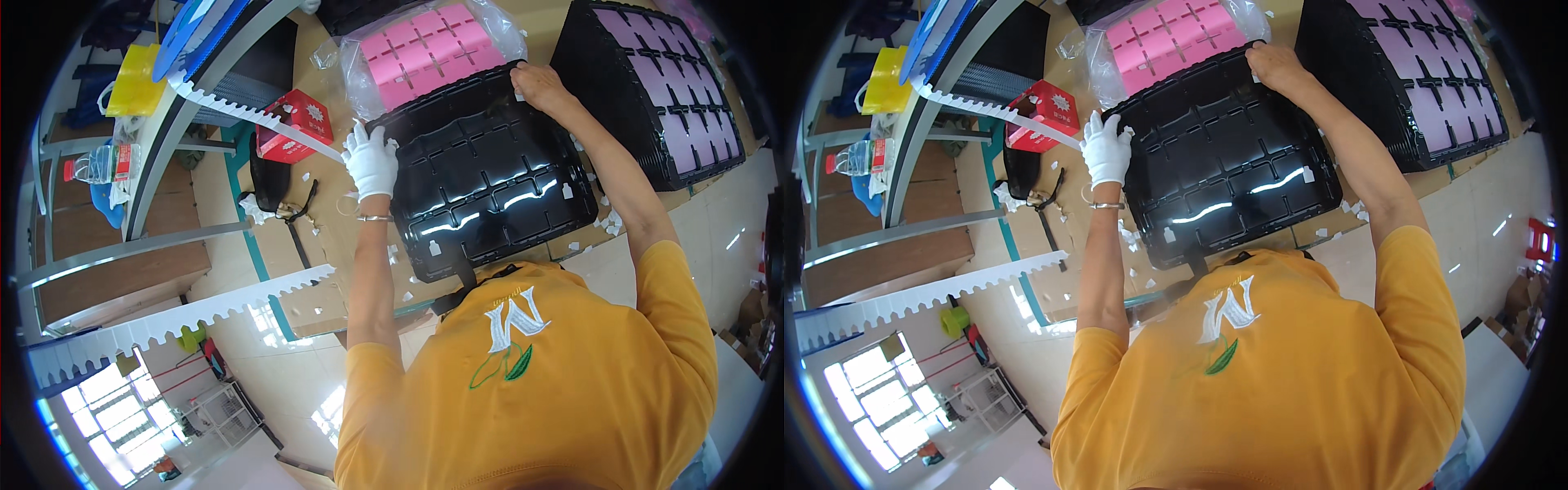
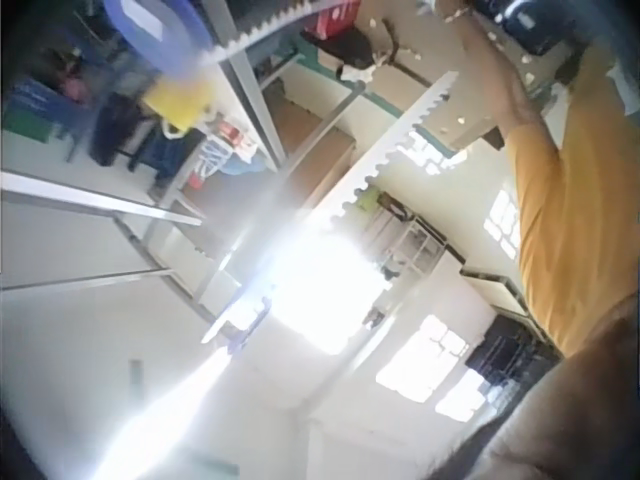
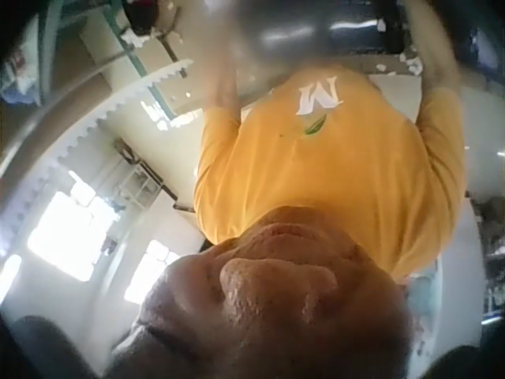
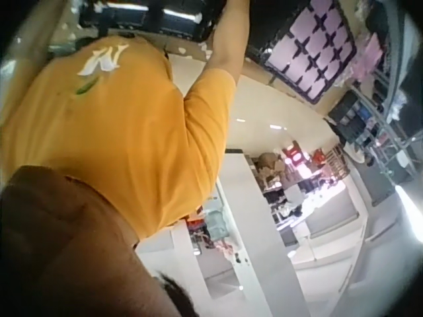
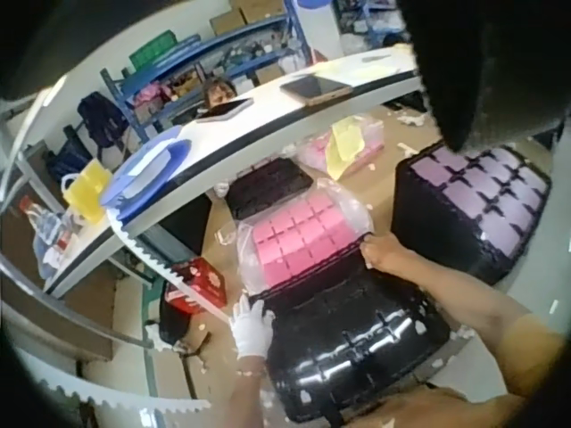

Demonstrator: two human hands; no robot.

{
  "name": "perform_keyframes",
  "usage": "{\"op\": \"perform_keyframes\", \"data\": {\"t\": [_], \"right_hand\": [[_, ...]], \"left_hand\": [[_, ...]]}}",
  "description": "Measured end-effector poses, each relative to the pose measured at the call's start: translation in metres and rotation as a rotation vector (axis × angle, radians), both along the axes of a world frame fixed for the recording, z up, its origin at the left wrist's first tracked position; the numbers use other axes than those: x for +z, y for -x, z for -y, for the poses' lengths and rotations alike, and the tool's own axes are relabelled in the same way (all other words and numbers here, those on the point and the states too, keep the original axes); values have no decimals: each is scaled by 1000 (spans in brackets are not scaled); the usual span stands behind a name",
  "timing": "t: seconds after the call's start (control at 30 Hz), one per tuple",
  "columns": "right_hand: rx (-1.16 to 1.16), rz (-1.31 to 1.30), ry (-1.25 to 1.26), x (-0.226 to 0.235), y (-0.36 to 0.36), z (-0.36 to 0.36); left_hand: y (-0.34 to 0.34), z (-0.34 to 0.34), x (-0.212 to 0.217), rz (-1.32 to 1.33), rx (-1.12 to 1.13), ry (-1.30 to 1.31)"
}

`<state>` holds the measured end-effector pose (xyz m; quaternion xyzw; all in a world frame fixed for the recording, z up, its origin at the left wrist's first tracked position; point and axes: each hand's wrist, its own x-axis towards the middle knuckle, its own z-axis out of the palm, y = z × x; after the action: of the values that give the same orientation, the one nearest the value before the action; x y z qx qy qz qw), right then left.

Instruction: The person assembles black plastic trays by inserting small white plastic clips into the tray's grid structure. They then place pink plastic inserts into the trays and stack the completed units. The process is repeated for multiple trays.

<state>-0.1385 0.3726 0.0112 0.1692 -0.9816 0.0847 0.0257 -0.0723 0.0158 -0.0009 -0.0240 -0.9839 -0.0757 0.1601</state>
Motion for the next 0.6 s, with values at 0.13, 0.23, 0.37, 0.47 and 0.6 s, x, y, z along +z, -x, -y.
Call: {"op": "perform_keyframes", "data": {"t": [0.13,0.23,0.37,0.47,0.6], "right_hand": [[-28,-14,19,0,-9,-2],[-15,8,80,1,-7,-5],[-27,49,83,0,-4,-5],[-27,30,92,-4,-3,-6],[5,-31,121,-6,-2,-7]], "left_hand": [[-5,0,0,13,-96,111],[0,0,0,39,-89,8],[5,3,4,118,-60,-78],[6,2,6,118,-51,-53],[6,2,0,90,-38,-54]]}}
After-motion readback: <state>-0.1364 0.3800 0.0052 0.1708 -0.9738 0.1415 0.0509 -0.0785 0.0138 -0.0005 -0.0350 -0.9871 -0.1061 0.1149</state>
